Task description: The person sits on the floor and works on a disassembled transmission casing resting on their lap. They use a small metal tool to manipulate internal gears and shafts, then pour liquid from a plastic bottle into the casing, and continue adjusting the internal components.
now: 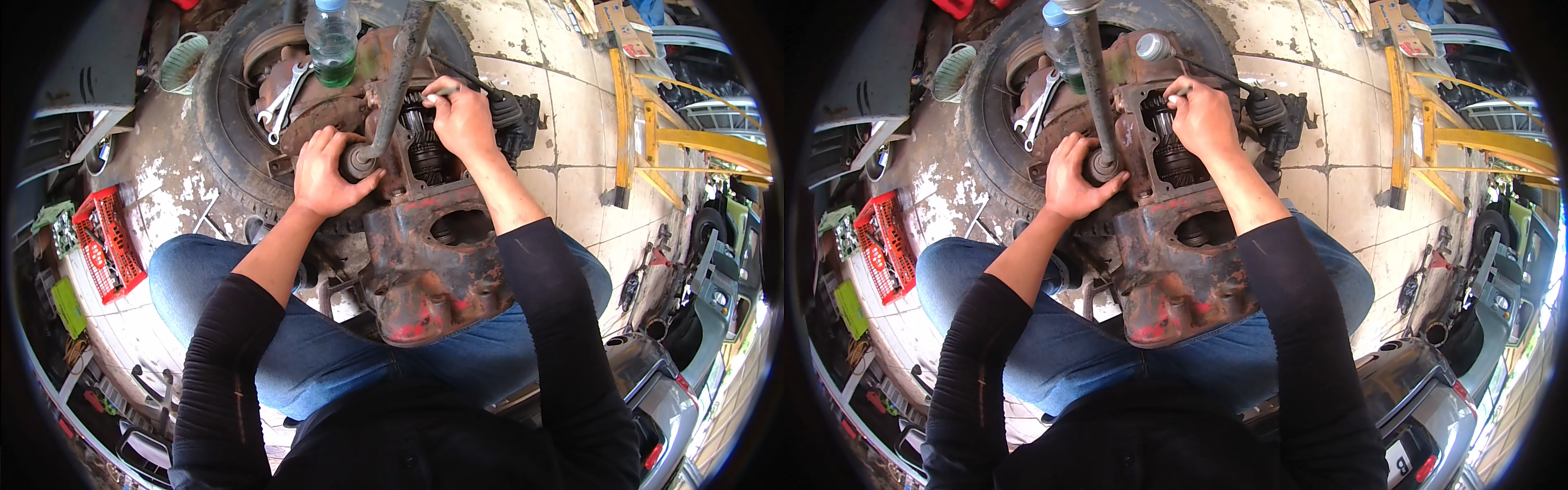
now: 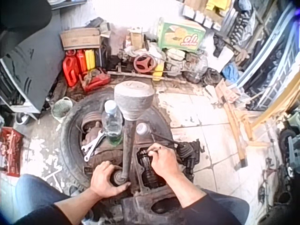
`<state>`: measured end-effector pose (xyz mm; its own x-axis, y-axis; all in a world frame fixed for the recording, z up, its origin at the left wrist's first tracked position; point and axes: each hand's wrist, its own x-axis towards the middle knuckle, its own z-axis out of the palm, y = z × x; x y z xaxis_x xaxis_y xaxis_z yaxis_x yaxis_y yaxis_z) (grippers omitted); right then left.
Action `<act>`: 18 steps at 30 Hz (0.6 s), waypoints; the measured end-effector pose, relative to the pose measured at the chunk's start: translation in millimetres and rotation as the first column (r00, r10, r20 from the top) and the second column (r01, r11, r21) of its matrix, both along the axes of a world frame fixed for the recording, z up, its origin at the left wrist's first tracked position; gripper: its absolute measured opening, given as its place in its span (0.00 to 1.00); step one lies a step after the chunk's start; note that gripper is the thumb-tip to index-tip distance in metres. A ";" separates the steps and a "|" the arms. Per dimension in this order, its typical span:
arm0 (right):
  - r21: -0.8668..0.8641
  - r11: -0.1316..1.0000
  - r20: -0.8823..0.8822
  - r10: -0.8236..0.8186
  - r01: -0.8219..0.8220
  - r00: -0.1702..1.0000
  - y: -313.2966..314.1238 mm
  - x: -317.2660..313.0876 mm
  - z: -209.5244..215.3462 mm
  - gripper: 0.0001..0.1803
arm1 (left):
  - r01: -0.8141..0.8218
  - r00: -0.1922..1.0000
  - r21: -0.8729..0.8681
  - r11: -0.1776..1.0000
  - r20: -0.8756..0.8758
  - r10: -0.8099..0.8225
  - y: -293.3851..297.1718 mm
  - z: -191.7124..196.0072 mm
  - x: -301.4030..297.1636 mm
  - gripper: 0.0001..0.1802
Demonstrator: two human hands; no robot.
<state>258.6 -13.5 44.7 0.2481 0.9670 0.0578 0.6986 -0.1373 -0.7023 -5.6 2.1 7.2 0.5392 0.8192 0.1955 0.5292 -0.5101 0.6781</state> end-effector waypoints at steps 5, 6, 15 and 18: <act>-0.014 0.998 -0.063 -0.056 0.056 0.996 0.6 -2.8 -0.7 0.05 | -0.008 1.000 -0.003 1.000 -0.006 0.008 -1.1 0.0 -0.9 0.29; -0.061 0.996 -0.132 -0.065 0.057 0.989 -2.0 -4.2 -2.8 0.05 | -0.003 1.000 -0.011 1.000 -0.014 0.003 -1.4 0.6 -0.5 0.29; 0.080 0.986 -0.230 -0.122 0.144 0.965 6.9 -11.0 -1.4 0.06 | -0.011 1.000 0.003 1.000 0.005 0.011 -0.2 -0.2 0.0 0.30; 0.093 0.995 0.009 -0.035 0.034 0.999 1.6 -11.9 -7.2 0.05 | -0.006 1.000 0.005 1.000 0.012 0.006 -1.1 -1.1 -0.3 0.30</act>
